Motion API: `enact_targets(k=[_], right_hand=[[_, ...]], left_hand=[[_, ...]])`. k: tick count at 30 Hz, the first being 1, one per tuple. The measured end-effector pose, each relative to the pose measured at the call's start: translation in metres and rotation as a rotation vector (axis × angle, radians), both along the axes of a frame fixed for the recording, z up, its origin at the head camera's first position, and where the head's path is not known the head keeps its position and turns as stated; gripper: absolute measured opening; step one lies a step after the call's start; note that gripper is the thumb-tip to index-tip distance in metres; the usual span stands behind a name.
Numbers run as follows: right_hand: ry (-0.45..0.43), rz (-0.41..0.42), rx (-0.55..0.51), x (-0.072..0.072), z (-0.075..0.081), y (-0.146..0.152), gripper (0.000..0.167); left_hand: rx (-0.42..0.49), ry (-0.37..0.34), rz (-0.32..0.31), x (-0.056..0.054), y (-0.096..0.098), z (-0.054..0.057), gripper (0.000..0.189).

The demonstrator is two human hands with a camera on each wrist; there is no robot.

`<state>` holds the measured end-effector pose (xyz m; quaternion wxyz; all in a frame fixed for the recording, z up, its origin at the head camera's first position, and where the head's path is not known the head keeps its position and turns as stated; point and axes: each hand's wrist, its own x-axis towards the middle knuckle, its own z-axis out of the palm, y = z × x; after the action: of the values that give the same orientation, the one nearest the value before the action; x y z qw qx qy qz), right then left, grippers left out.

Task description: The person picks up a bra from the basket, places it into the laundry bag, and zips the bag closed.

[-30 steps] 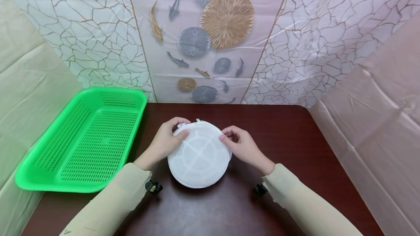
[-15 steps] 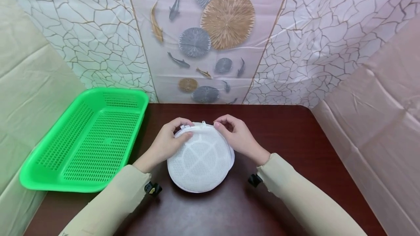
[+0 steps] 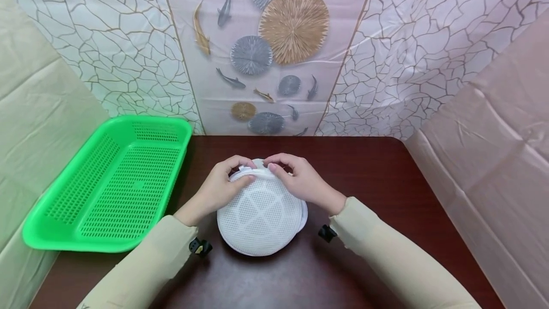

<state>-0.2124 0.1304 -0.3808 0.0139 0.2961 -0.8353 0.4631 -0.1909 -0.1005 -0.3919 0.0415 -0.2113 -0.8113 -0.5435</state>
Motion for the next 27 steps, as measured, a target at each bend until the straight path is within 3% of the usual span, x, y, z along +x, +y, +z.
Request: enact_targets(k=[7,13,14,20,27], right_hand=[[0.062,-0.009,-0.007,0.001,-0.001,0.002,0.015],[0.096,-0.048,-0.005,0.001,-0.002,0.002,0.013],[0.101,-0.055,-0.005,0.001,-0.002,0.002,0.012],[0.146,-0.079,-0.007,0.000,-0.004,0.000,0.008],[0.182,-0.090,0.009,0.000,-0.006,-0.002,0.008]], left_hand=[[0.025,0.010,0.012,-0.001,0.000,-0.004,0.020],[0.010,0.009,0.029,0.014,0.004,0.023,0.018],[0.010,0.008,0.033,0.014,0.004,0.023,0.018],[0.032,-0.004,0.058,-0.001,0.000,-0.007,0.020],[0.043,0.002,0.060,-0.001,-0.002,-0.011,0.020]])
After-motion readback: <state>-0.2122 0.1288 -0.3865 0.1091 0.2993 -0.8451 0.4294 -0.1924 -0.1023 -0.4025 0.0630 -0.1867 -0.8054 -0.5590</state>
